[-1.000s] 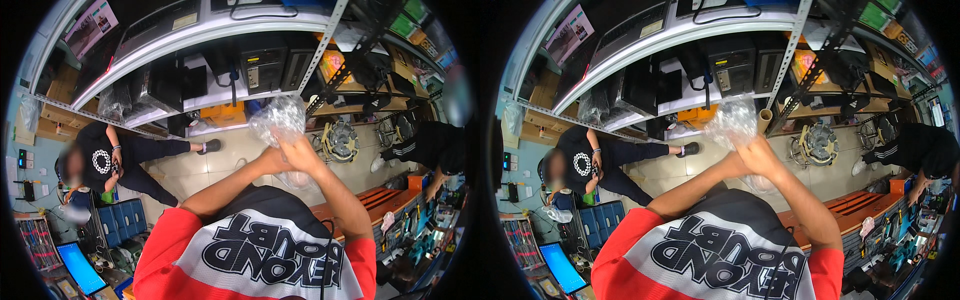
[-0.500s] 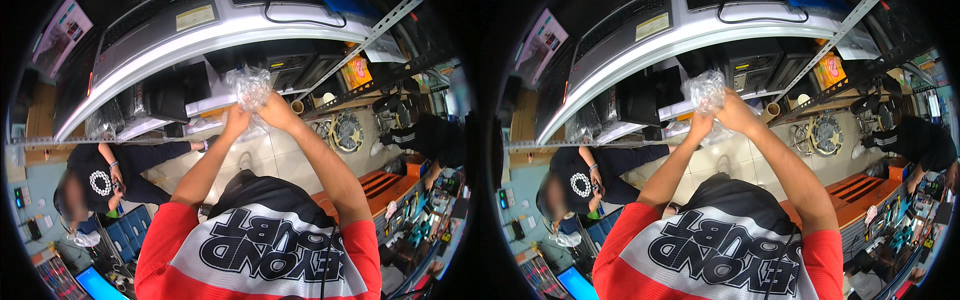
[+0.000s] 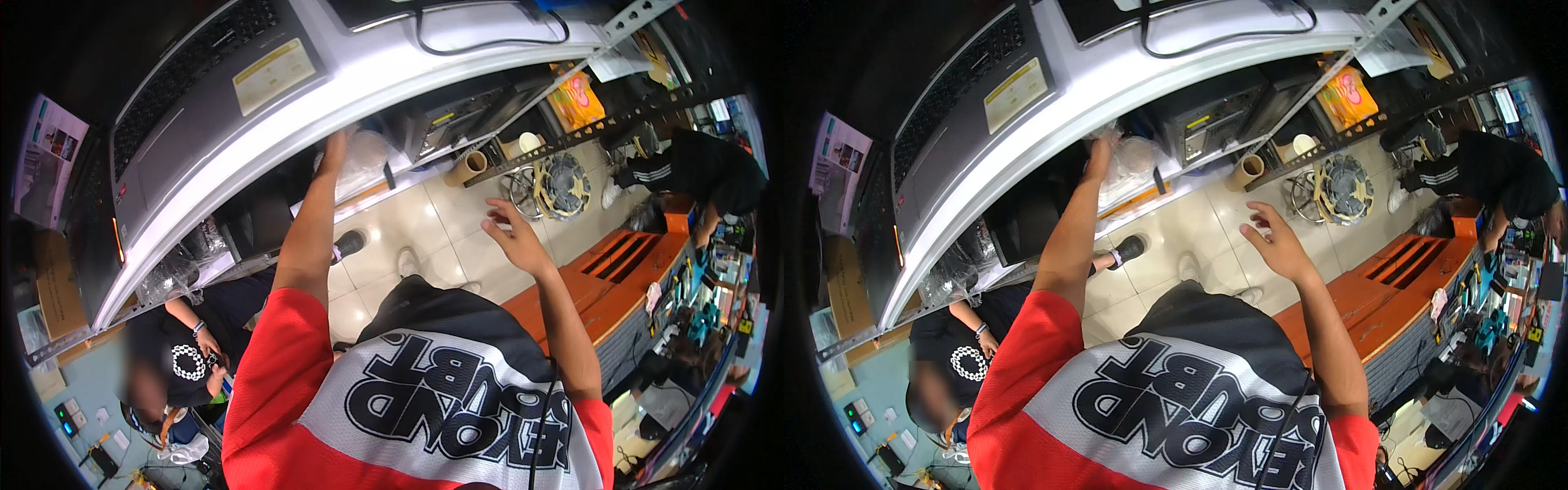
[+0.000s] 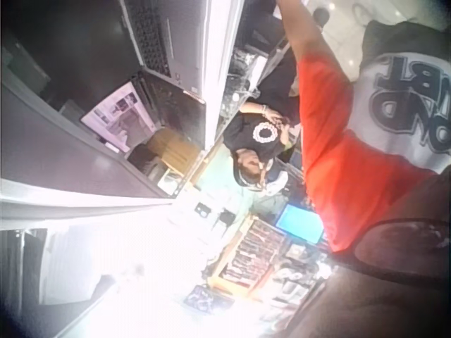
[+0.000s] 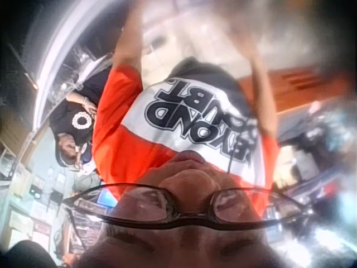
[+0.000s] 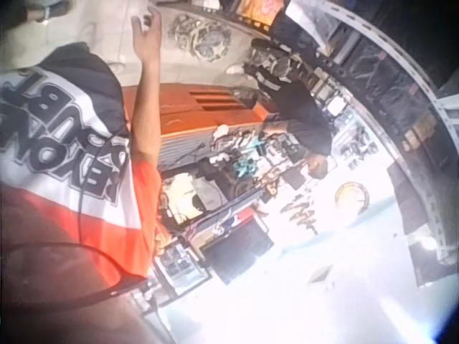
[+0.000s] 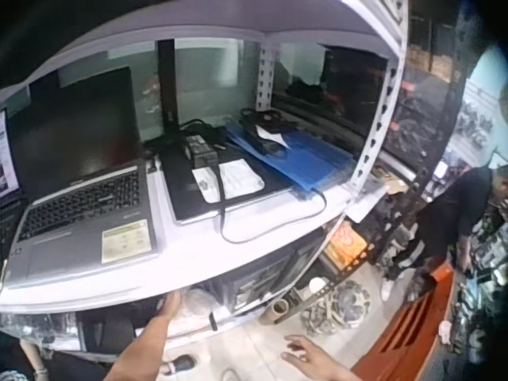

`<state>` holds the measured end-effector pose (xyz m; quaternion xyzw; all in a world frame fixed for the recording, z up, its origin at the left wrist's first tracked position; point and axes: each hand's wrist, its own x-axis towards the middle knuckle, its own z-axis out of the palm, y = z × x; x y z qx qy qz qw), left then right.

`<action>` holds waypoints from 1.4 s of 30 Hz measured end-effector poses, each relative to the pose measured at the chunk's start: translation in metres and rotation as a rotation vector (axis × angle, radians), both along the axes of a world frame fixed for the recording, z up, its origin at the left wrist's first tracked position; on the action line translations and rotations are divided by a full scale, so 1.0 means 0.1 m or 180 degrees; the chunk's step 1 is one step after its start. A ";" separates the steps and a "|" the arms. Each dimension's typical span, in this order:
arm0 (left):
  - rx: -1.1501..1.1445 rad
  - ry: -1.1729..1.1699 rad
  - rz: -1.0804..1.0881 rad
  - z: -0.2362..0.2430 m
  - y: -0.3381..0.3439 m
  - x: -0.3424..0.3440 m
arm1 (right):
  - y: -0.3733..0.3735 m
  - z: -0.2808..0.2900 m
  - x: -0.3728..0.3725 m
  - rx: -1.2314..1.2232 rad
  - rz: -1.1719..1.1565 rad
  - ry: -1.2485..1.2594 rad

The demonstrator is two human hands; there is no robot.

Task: The person opens a computer case, disconnects internal cables from the motherboard, removes the side panel, and later replaces the panel before moving the tower to a storage shelf.

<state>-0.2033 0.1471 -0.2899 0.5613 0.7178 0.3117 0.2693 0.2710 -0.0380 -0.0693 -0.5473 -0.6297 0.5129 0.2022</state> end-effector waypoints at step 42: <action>0.1008 -0.2018 0.1370 0.35 -2.26 0.66 | 0.41 1.69 -0.16 0.1774 -0.0430 0.0080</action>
